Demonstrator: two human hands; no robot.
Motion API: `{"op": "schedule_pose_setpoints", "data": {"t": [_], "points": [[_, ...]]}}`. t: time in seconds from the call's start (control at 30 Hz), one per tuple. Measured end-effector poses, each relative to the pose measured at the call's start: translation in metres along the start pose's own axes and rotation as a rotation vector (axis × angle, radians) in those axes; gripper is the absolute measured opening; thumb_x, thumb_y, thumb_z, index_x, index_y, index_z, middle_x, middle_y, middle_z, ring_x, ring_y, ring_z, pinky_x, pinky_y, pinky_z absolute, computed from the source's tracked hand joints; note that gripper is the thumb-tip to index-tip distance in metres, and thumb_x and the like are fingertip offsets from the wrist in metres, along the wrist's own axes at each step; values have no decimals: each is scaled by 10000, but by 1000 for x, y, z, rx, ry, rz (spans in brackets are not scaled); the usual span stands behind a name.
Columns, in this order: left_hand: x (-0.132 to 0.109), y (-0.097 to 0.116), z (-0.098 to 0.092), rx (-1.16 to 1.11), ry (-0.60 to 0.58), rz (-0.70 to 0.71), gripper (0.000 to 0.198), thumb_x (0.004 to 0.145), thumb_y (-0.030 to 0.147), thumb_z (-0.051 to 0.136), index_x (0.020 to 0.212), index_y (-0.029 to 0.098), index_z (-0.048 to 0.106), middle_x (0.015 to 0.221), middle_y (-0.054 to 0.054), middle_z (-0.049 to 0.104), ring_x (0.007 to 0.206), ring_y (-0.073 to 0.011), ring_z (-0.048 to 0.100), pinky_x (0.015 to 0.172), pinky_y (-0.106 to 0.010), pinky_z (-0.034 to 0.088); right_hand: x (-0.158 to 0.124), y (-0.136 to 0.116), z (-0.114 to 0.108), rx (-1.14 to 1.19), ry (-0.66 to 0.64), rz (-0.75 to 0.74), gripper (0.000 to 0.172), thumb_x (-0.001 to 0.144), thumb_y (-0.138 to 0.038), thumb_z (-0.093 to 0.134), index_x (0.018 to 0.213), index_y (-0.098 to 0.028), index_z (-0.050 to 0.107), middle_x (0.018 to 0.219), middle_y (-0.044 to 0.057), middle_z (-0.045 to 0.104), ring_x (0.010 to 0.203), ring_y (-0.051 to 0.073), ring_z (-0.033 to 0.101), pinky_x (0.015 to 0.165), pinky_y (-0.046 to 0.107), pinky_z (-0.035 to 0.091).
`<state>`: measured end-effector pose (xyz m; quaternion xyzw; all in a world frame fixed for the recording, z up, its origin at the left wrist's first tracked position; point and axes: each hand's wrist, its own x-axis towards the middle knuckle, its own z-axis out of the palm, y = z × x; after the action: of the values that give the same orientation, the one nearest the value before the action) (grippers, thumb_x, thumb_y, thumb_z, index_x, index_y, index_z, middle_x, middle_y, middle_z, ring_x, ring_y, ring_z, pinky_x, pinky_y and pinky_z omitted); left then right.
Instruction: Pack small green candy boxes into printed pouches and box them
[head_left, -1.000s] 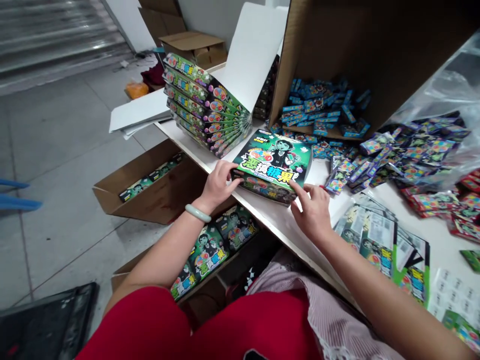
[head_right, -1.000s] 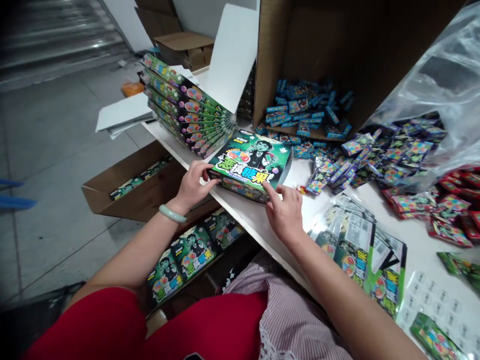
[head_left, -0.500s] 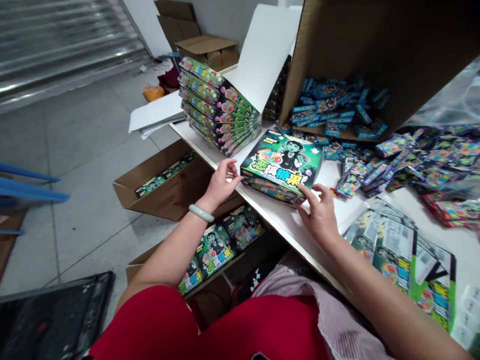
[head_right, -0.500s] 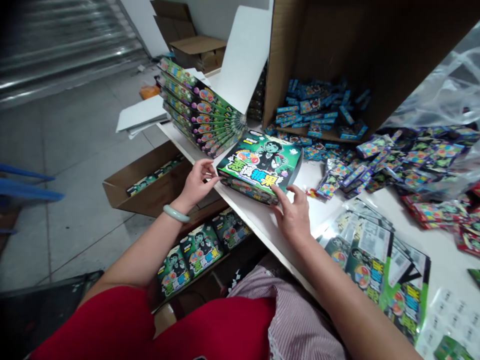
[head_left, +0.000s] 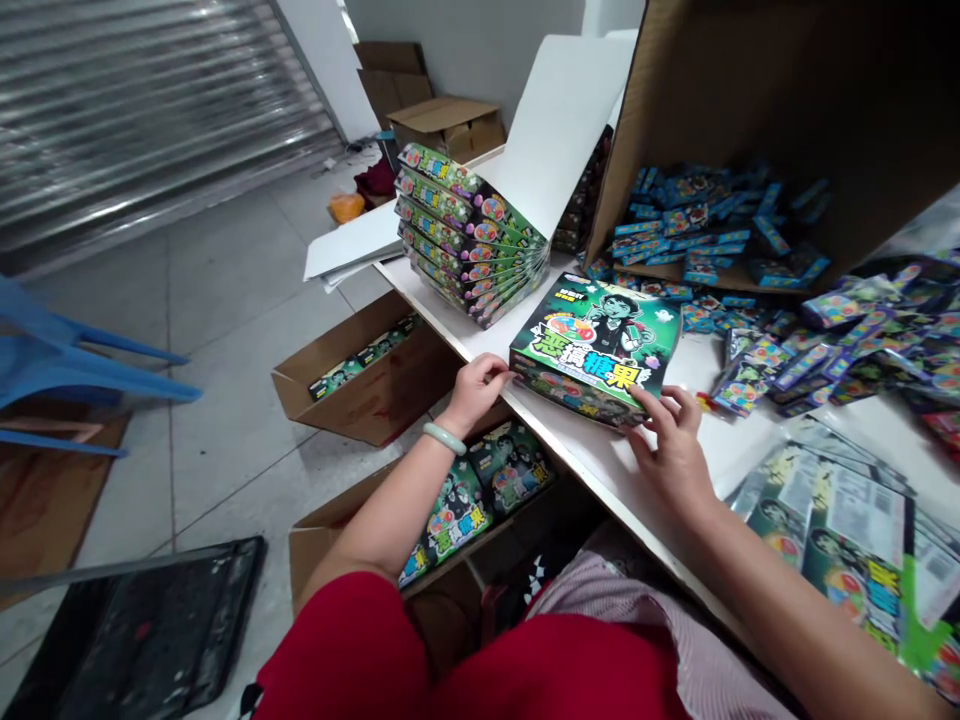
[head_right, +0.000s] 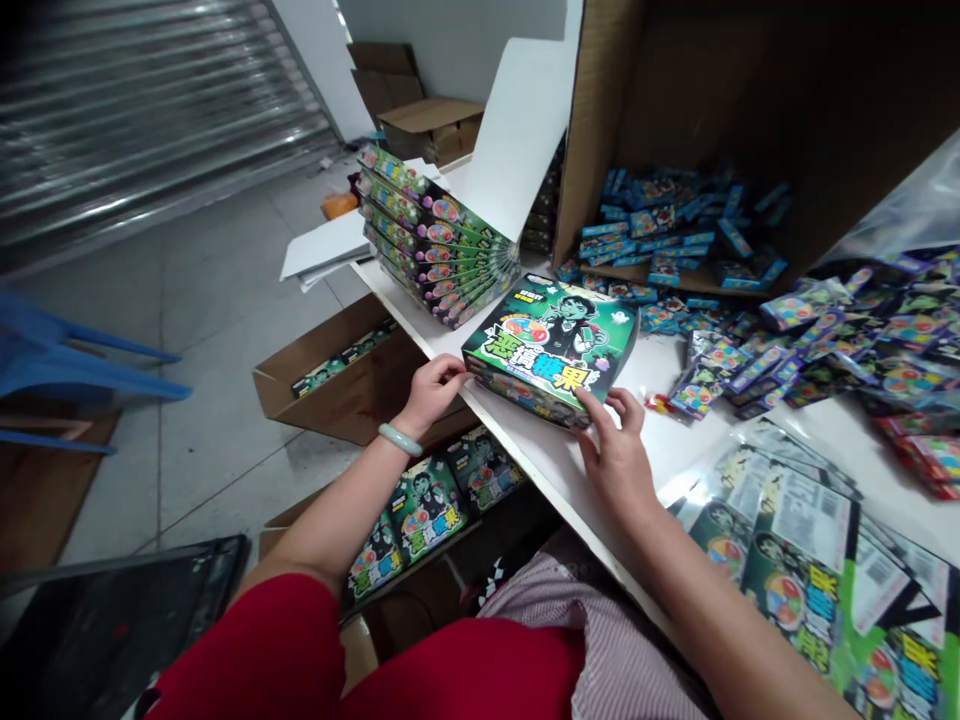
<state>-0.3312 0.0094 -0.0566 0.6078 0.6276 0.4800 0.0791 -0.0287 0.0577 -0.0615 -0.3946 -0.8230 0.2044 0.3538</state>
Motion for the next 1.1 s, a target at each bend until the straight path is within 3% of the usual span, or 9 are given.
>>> {"op": "schedule_pose_setpoints", "data": {"t": [0.27,0.6,0.67,0.73,0.83,0.97,1.1], "points": [[5,-5,-4,51,-69,120,195,824,271,663,668,192,577,698,-20,606,705,-168,557,698,-309,449,0,0,-1,13,20,-27,495,880,-202,548,1344,-344,452,1292,90,293,1185,283,506,1001,522,469],[3,-6,1,57,-107,90,196,836,304,640,694,194,560,708,-11,574,708,-169,548,713,-313,462,1,3,-7,-47,13,-80,519,885,-186,538,1371,-340,437,1292,99,305,1174,274,495,978,493,485],[5,-3,-2,38,-97,74,186,831,364,647,801,190,587,780,-25,589,759,-180,566,737,-320,477,2,2,-10,-117,22,-94,502,887,-198,545,1361,-339,458,1295,104,310,1195,288,467,959,491,493],[11,4,-2,9,-58,60,307,857,434,606,1034,185,578,946,-68,607,899,-210,584,832,-359,479,3,0,-12,-185,38,-113,489,883,-202,557,1346,-340,481,1296,110,315,1229,311,424,934,493,499],[21,16,7,-71,-7,18,524,913,496,498,1337,203,405,1274,-141,518,1191,-263,505,1012,-431,401,4,0,-13,-242,68,-146,502,871,-188,576,1343,-335,489,1301,116,320,1260,331,376,943,514,477],[26,30,20,-134,-70,-87,675,891,524,529,1431,191,300,1427,-175,406,1327,-289,402,1114,-452,306,1,2,-9,-285,67,-148,512,871,-162,566,1349,-328,487,1338,115,314,1270,325,370,996,529,429],[27,30,18,-131,-188,-165,723,875,541,539,1449,184,285,1478,-171,360,1364,-293,362,1151,-453,257,-1,3,-11,-278,28,-132,504,891,-158,515,1362,-336,477,1372,109,323,1309,324,344,1046,544,374]]}}
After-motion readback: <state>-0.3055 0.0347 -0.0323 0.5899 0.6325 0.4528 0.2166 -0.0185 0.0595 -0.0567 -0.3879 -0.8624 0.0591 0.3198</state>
